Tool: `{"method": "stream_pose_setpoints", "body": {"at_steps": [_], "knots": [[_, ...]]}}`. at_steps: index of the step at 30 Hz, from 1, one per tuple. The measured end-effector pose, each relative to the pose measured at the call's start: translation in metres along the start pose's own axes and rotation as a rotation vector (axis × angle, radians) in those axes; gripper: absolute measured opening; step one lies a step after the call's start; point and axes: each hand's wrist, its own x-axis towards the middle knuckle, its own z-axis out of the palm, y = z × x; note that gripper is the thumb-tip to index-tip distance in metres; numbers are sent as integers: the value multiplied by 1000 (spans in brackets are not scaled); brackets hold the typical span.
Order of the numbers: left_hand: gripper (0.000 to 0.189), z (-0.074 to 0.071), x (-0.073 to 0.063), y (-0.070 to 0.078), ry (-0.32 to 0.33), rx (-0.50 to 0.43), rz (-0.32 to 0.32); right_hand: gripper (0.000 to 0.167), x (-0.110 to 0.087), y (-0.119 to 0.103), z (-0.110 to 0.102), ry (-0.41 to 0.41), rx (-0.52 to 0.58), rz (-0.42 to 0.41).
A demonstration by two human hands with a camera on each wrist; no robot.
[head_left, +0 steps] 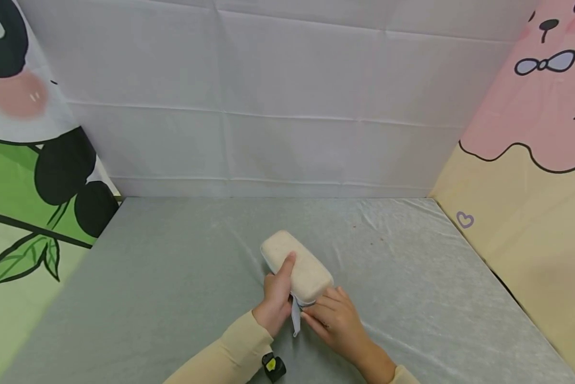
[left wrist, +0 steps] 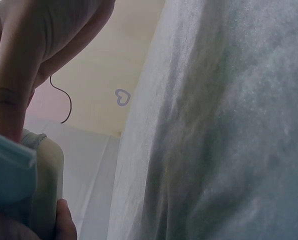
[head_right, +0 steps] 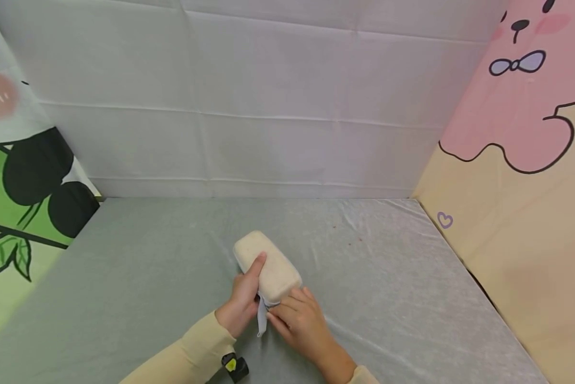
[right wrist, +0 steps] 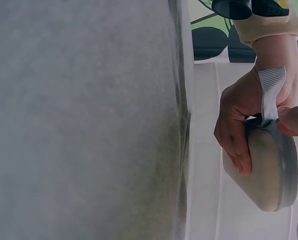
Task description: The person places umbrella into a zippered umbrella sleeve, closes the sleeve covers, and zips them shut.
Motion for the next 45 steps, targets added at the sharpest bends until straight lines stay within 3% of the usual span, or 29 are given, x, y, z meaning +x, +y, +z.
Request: {"method": "stream_pose_setpoints", "body": {"at_steps": [25, 45], "knots": [[77, 4, 1, -1, 85, -14, 17, 22, 3, -2, 7, 54, -32, -9], [73, 5, -1, -3, 105, -4, 21, 25, 4, -3, 7, 57, -55, -7]]}}
